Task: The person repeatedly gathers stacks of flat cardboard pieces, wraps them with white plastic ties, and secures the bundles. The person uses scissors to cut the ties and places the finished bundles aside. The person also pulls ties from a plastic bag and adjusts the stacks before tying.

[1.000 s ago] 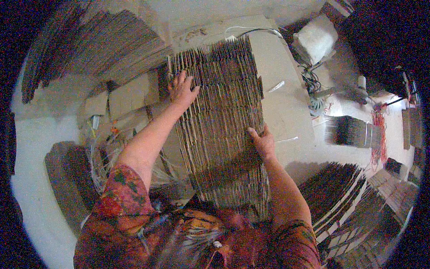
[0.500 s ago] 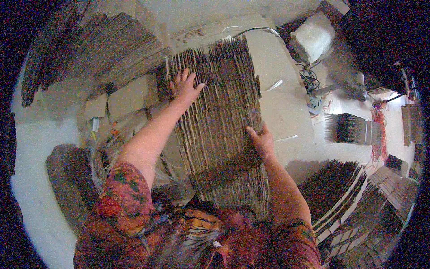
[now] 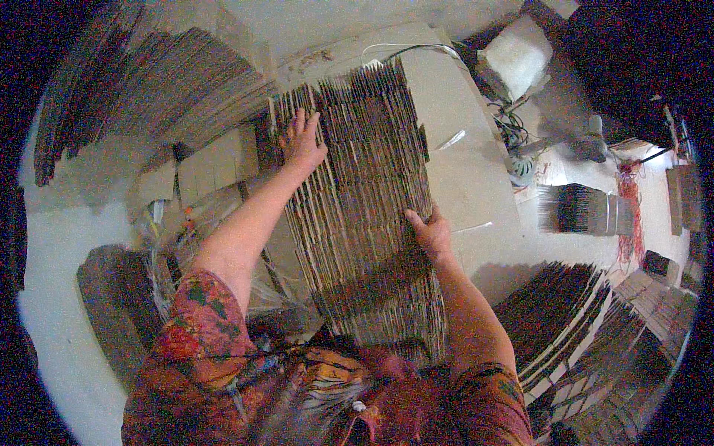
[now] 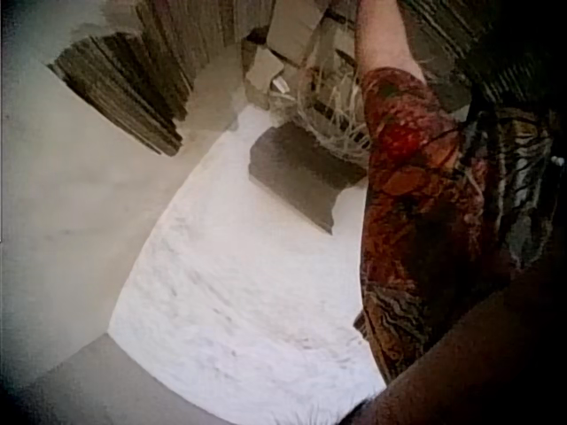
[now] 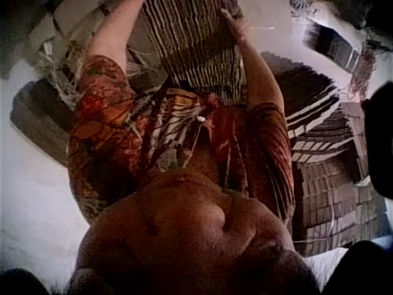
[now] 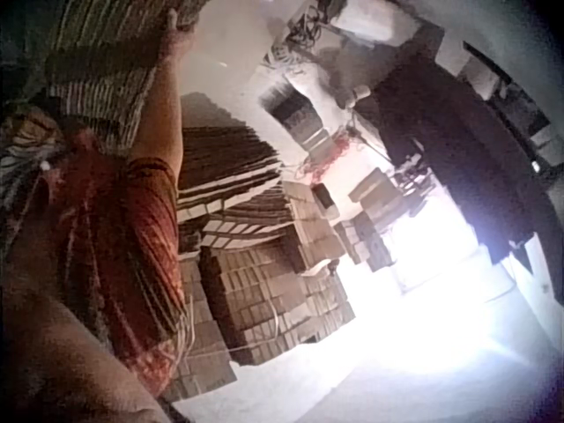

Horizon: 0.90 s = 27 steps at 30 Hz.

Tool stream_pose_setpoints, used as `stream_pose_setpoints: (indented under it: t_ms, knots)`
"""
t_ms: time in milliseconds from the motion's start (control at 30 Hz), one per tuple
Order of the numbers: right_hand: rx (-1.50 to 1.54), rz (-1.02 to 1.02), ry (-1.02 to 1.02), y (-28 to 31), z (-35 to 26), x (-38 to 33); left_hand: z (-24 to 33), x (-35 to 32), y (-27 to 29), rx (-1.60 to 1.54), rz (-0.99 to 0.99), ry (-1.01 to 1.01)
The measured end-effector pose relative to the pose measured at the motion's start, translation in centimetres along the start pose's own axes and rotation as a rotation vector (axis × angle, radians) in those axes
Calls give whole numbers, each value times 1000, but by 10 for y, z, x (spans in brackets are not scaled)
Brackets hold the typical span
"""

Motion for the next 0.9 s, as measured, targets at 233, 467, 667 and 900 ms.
stream_pose_setpoints:
  t_ms: [233,467,667,900]
  knots:
    - [4,21,-4,4,18,11,20,6,-2,31,-152,-30]
    - [-43,28,28,3,12,10,25,8,-6,111,-237,-85]
    - [70,-21,36,0,18,13,18,8,-6,28,-201,-34]
    - [-111,40,48,6,20,14,19,15,-6,13,-33,5]
Point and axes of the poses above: each hand's wrist, its own x-axis towards the middle knuckle, its own y-axis out of the back of the hand, z = x × y, the point moved 10 cm from there along x, towards the middle knuckle, and after that the axes turned 9 degrees about -y, right-handed, at the moved point
